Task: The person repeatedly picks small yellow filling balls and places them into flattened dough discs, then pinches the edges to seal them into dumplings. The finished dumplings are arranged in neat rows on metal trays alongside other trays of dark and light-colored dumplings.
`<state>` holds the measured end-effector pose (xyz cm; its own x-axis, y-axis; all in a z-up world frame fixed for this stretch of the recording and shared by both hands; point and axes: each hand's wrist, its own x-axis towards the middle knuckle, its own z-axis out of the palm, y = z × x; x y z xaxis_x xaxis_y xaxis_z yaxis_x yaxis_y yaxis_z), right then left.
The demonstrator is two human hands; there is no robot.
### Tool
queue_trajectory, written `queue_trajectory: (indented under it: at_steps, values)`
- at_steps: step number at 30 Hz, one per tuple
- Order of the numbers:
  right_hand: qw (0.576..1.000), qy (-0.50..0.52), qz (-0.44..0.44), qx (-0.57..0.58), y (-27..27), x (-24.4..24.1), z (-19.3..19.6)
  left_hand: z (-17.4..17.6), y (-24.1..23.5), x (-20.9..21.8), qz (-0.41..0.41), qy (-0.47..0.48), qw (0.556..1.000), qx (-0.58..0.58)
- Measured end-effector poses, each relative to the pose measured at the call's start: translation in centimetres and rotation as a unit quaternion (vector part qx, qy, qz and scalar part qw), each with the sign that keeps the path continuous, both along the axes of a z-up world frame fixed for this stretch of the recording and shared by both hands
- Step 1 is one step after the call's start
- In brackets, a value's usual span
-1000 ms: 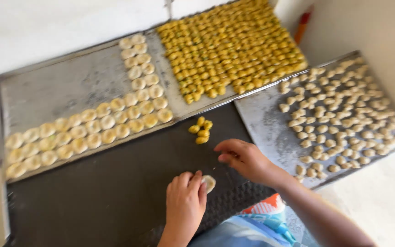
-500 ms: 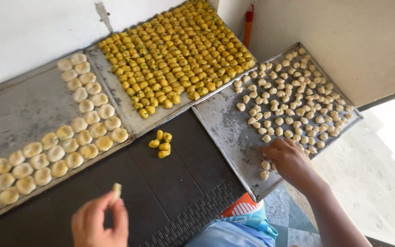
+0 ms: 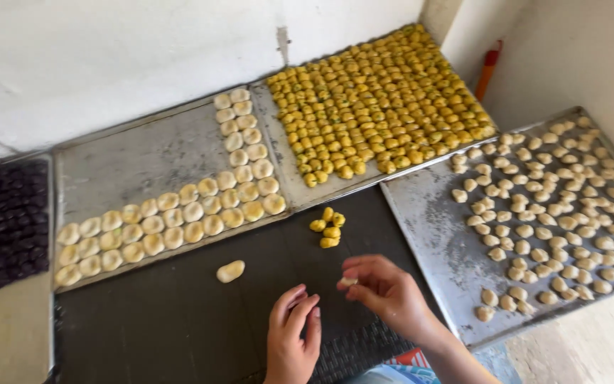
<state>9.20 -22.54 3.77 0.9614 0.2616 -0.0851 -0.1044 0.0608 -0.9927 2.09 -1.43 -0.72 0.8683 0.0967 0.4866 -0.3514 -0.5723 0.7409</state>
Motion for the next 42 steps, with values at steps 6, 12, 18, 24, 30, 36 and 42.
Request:
queue_trajectory:
  at_steps: [6, 12, 18, 24, 30, 36, 42]
  values:
    - [0.910, -0.288, -0.009, -0.299, 3.9, -0.7, -2.7, 1.0, 0.5, -0.2, -0.008, 0.032, 0.999, 0.021]
    - [0.742, -0.461, 0.057, -0.484, 0.9, -4.2, -3.5, 1.5, 0.5, -1.0, -0.107, 0.099, 0.952, 0.270]
    - [0.682, -0.433, 0.074, -0.584, -0.4, -3.2, -3.4, 0.8, 0.4, -1.0, -0.090, 0.099, 0.949, 0.285]
    - [0.744, -0.433, 0.064, -0.504, 0.2, 4.6, -1.9, 1.2, 0.0, -0.7, -0.066, 0.084, 0.948, 0.300]
    - [0.760, -0.445, 0.075, -0.468, 0.8, 10.9, -4.1, 1.3, 0.1, -1.7, -0.069, 0.077, 0.937, 0.333]
    - [0.747, -0.454, 0.082, -0.479, -1.1, 10.8, -3.8, 1.1, 0.3, -1.6, -0.083, 0.082, 0.948, 0.297]
    - [0.877, -0.304, 0.058, -0.367, -0.7, 6.4, -1.2, 1.4, 0.0, 1.5, -0.015, 0.065, 0.967, 0.246]
